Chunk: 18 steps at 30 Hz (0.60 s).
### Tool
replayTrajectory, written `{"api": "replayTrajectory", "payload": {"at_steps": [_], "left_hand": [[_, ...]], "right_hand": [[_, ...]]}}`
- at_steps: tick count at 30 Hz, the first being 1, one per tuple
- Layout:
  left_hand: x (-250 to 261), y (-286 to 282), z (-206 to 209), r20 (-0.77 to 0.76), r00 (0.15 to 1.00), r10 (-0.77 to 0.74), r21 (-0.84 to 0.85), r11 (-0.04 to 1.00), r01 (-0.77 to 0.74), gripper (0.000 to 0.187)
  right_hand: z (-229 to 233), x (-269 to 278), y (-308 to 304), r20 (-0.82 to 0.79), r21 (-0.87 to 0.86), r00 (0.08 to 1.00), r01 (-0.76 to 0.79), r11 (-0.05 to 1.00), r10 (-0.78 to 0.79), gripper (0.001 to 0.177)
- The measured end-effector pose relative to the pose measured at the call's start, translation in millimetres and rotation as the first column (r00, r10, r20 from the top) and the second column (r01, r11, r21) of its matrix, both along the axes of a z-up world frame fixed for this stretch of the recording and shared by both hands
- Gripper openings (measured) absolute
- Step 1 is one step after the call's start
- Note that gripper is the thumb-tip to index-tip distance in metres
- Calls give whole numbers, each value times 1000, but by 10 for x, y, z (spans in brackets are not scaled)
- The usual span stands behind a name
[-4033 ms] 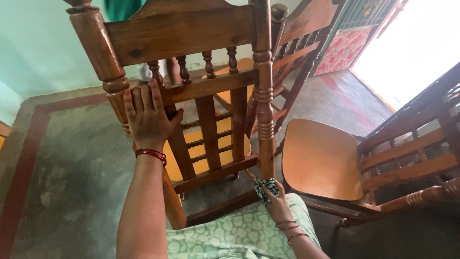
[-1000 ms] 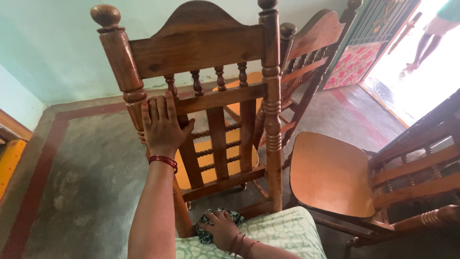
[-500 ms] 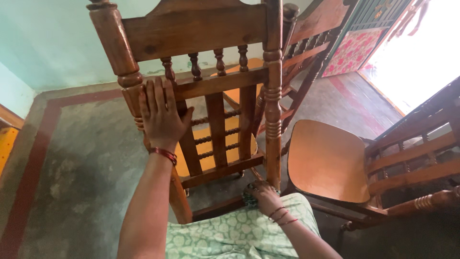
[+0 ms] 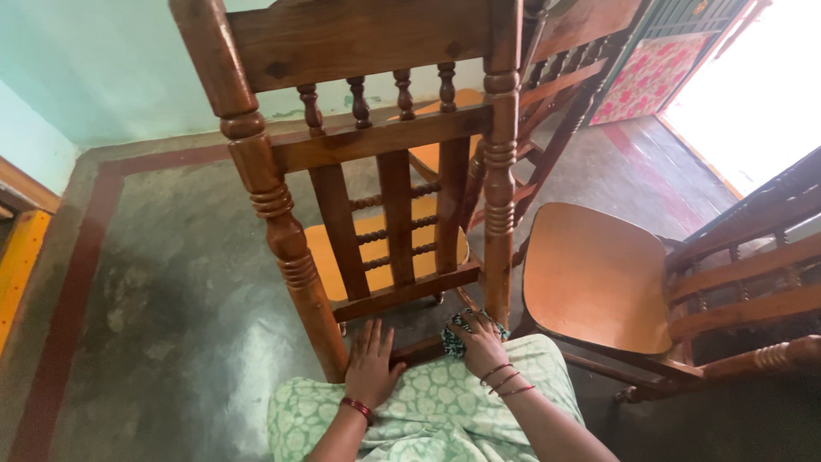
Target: The person wipes the backrest and legs of a wooden chair using a patterned cloth. They hold the chair with one hand and clean with the other, moving systematically across the chair's surfaces.
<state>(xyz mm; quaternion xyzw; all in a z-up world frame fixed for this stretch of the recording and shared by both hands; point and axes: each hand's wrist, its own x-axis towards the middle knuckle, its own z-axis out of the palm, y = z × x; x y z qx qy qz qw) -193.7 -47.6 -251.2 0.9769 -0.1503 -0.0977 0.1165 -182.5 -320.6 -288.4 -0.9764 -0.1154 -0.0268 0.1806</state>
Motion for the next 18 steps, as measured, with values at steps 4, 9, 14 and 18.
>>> {"api": "replayTrajectory", "payload": {"at_steps": [4, 9, 14, 18], "left_hand": [[-21, 20, -144, -180, 982, -63, 71, 994, 77, 73], [6, 14, -99, -264, 964, -43, 68, 996, 63, 74], [-19, 57, -245, -224, 973, -52, 54, 996, 65, 75], [-38, 94, -367, -183, 982, -45, 31, 998, 51, 73]], "right_hand": [[58, 13, 104, -43, -15, 998, 34, 999, -34, 70], [-65, -20, 432, -7, -25, 999, -53, 998, 53, 66], [-41, -129, 999, 23, -10, 988, -155, 988, 155, 62], [11, -93, 983, -7, 24, 974, -228, 973, 228, 67]]}}
